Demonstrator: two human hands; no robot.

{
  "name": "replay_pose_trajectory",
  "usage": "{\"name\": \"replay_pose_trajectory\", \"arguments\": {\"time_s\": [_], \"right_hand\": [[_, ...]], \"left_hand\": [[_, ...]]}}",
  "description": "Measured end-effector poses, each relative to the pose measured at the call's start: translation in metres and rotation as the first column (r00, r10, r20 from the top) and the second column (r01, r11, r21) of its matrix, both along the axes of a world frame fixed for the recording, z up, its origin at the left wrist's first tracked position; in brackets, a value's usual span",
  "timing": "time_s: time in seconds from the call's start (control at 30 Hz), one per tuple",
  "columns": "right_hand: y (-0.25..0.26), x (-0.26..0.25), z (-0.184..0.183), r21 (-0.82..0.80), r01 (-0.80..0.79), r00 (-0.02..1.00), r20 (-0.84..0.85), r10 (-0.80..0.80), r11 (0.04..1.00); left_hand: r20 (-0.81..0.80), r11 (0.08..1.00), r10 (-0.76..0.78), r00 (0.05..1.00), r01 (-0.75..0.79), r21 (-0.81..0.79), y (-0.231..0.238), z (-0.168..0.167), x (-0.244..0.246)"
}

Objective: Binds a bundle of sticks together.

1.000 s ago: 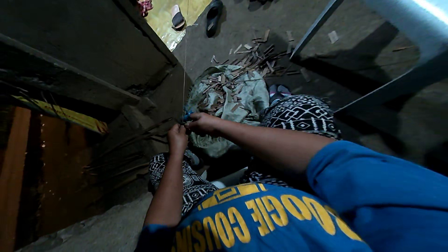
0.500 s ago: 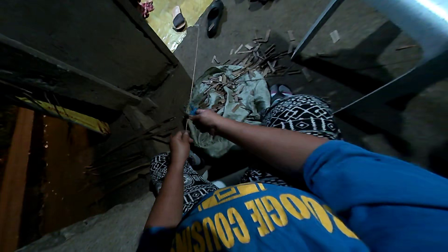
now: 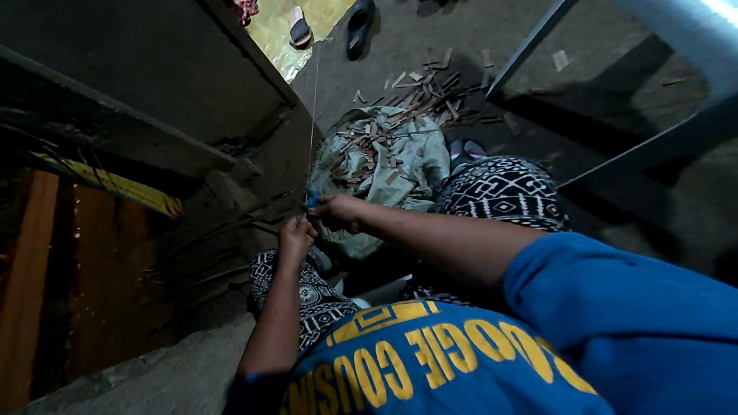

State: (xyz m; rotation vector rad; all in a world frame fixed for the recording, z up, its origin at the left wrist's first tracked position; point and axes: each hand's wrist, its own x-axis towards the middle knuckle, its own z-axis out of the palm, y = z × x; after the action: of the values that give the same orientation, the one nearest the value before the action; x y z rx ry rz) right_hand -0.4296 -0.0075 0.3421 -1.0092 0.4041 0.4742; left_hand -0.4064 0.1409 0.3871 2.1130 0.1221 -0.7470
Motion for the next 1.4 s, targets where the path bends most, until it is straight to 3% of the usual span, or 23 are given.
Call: {"name": "replay_pose_trajectory", "arguments": {"time_s": [0.13, 0.3, 0.6, 1.03, 1.27, 1.4], "right_hand": [[-0.008, 0.009, -0.009, 0.021, 0.122, 0.991, -0.062, -0.121, 0.992], [-0.012, 0.013, -0.01, 0.05, 0.132, 0.988, -0.087, -0.127, 0.99], [0.009, -0.007, -0.003, -0.005, -0.168, 0.982, 0.089, 0.167, 0.986], [-0.01, 0.013, -0.01, 0.047, 0.17, 0.979, -0.119, -0.163, 0.984], [-0.026, 0.018, -0.012, 0.039, 0.305, 0.946, -0.128, -0.298, 0.951], [-0.032, 0.006, 0.002, 0.018, 0.321, 0.945, -0.074, -0.319, 0.947]], "left_hand": [[-0.084, 0.998, 0.007, 0.996, -0.012, -0.068, 0.005, 0.003, -0.005], [-0.086, 0.994, 0.014, 0.996, -0.023, -0.107, 0.017, -0.002, -0.01], [-0.041, 0.992, 0.088, 0.995, -0.091, -0.092, 0.016, -0.004, -0.01], [-0.022, 0.994, -0.104, 0.994, 0.105, 0.042, 0.031, 0.003, -0.029], [-0.055, 0.989, -0.144, 0.988, 0.142, -0.041, 0.057, 0.02, -0.051], [0.002, 0.985, -0.171, 0.985, 0.171, 0.015, 0.066, 0.025, -0.059]]}}
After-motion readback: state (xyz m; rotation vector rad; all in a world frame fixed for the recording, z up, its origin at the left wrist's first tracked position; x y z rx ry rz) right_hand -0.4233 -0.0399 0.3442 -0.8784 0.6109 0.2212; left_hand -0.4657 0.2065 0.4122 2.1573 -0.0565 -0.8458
